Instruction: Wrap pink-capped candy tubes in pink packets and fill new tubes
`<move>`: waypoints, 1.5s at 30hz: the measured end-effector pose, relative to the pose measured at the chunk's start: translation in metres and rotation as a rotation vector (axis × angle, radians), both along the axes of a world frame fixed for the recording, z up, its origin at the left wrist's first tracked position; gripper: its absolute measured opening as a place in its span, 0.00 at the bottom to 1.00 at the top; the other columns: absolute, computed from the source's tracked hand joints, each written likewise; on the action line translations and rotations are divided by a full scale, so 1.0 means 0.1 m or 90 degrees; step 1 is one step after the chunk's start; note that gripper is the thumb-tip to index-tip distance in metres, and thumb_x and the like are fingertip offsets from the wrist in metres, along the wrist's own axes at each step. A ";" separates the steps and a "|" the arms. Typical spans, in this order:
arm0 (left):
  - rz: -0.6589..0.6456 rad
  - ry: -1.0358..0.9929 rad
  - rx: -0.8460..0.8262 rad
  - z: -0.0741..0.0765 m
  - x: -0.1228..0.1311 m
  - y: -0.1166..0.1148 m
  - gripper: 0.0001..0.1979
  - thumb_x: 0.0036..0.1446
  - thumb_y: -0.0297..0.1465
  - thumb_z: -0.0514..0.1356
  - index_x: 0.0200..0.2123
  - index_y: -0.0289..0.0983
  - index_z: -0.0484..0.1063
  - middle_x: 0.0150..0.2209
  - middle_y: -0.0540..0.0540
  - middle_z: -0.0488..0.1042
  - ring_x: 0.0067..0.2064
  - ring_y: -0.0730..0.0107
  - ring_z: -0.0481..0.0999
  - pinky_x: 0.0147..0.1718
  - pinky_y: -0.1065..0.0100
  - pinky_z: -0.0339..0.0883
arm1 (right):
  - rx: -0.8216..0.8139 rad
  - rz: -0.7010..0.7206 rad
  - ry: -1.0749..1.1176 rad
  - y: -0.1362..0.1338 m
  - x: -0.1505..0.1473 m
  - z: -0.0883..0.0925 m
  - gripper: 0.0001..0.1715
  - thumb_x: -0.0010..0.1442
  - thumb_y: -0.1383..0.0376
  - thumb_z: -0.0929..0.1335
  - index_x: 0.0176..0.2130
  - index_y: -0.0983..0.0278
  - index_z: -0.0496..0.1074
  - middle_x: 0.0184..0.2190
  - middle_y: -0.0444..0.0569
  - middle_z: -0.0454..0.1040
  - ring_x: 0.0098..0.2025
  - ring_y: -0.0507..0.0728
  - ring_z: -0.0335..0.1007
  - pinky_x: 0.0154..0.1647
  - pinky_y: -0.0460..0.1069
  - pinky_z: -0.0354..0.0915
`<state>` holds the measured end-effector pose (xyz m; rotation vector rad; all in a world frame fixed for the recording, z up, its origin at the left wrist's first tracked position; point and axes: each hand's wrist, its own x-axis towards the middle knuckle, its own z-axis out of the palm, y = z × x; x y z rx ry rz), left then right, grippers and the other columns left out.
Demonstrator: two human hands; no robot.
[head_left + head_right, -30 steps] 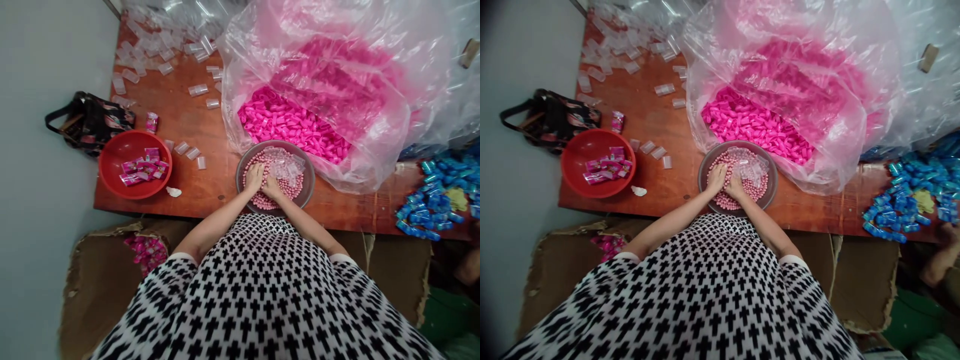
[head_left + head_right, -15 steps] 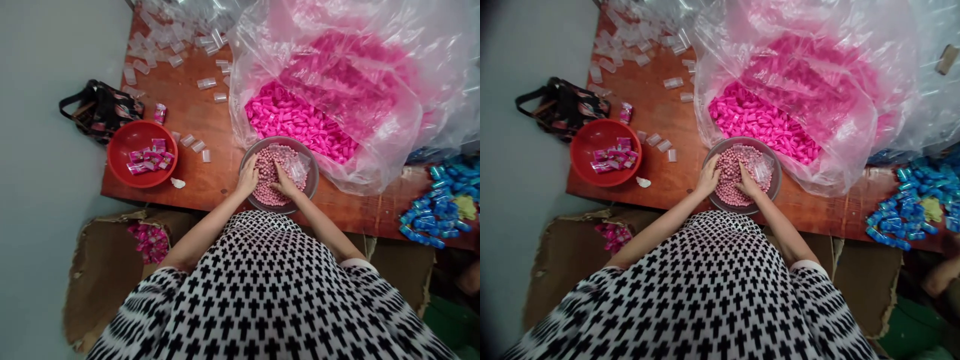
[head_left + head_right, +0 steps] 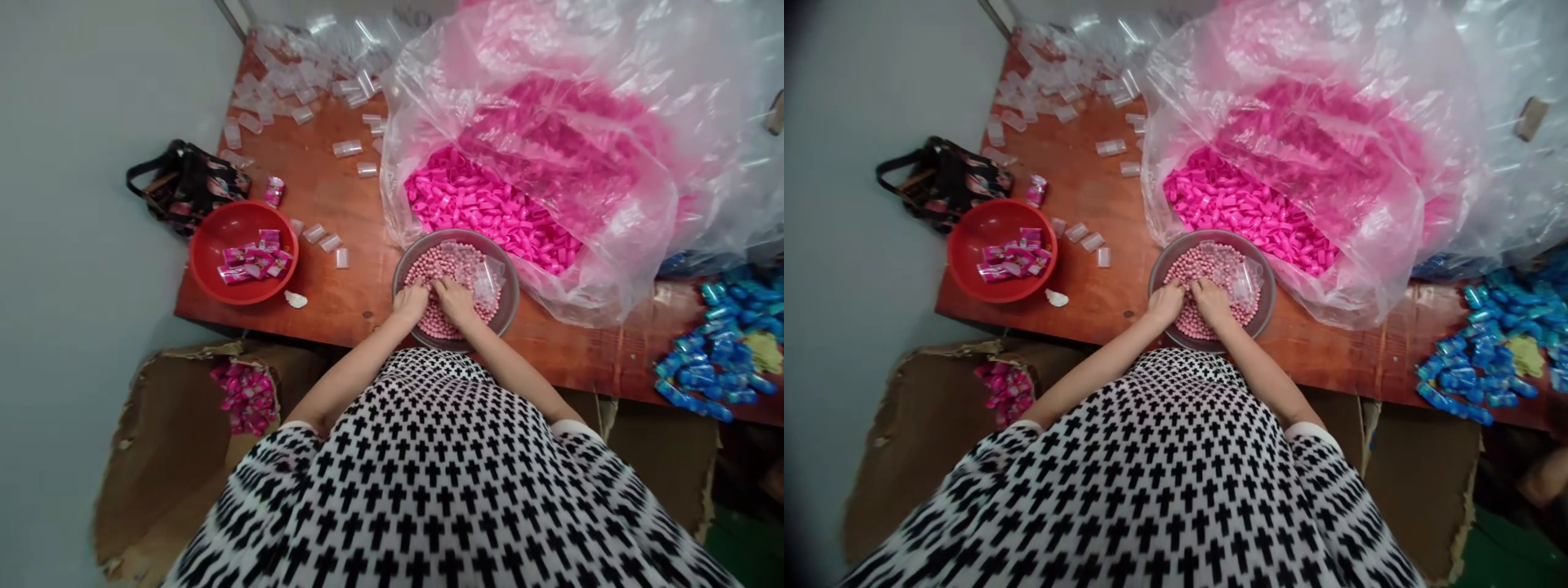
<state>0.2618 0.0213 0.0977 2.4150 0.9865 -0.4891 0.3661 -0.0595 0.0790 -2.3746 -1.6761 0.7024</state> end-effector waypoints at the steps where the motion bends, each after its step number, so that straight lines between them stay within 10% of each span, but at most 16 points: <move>1: -0.008 -0.013 -0.002 0.02 -0.02 -0.02 0.18 0.64 0.32 0.48 0.51 0.36 0.72 0.55 0.36 0.68 0.50 0.55 0.75 0.47 0.60 0.69 | 0.018 -0.008 0.009 -0.03 0.04 -0.01 0.17 0.65 0.66 0.58 0.49 0.63 0.68 0.48 0.57 0.70 0.49 0.61 0.66 0.42 0.51 0.64; 6: -0.065 -0.100 -0.024 0.09 -0.15 -0.15 0.39 0.57 0.51 0.53 0.66 0.38 0.51 0.68 0.36 0.50 0.68 0.48 0.50 0.63 0.47 0.48 | 0.132 -0.117 0.084 -0.25 0.22 -0.04 0.14 0.61 0.64 0.60 0.44 0.68 0.67 0.43 0.58 0.72 0.44 0.60 0.68 0.46 0.54 0.65; 11: -0.046 -0.162 -0.062 0.11 -0.22 -0.20 0.39 0.60 0.48 0.50 0.68 0.38 0.42 0.69 0.36 0.45 0.70 0.49 0.41 0.64 0.42 0.35 | 0.230 -0.288 0.297 -0.35 0.30 0.02 0.17 0.54 0.55 0.66 0.39 0.65 0.66 0.32 0.48 0.72 0.31 0.55 0.68 0.36 0.52 0.67; 21: 0.252 -0.517 -0.268 0.09 -0.23 -0.06 0.13 0.56 0.34 0.60 0.45 0.37 0.73 0.38 0.46 0.79 0.38 0.66 0.78 0.42 0.65 0.70 | 0.231 -0.263 0.588 -0.15 0.22 0.42 0.20 0.50 0.52 0.71 0.39 0.61 0.69 0.30 0.45 0.72 0.30 0.54 0.70 0.33 0.52 0.69; 26: 0.489 -0.665 -0.383 0.19 -0.68 0.11 0.15 0.53 0.36 0.62 0.43 0.36 0.70 0.41 0.45 0.79 0.42 0.65 0.79 0.45 0.63 0.71 | 0.293 -0.084 0.299 0.73 0.15 0.50 0.20 0.62 0.54 0.63 0.48 0.63 0.69 0.44 0.56 0.74 0.47 0.61 0.71 0.50 0.58 0.67; 33: 0.673 -0.709 -0.319 0.36 -1.51 0.44 0.13 0.51 0.36 0.64 0.38 0.37 0.70 0.40 0.44 0.80 0.43 0.63 0.80 0.47 0.60 0.74 | 0.110 0.551 0.037 2.23 -0.79 -0.12 0.55 0.38 0.61 0.80 0.61 0.57 0.59 0.68 0.58 0.47 0.69 0.72 0.39 0.62 0.76 0.36; 45: 0.672 -0.641 -0.366 0.21 -1.90 0.99 0.07 0.53 0.32 0.62 0.38 0.43 0.74 0.37 0.49 0.81 0.39 0.65 0.81 0.40 0.62 0.78 | 0.178 0.740 0.085 3.80 -1.30 -0.81 0.38 0.52 0.47 0.70 0.58 0.55 0.64 0.65 0.52 0.58 0.69 0.71 0.40 0.61 0.77 0.26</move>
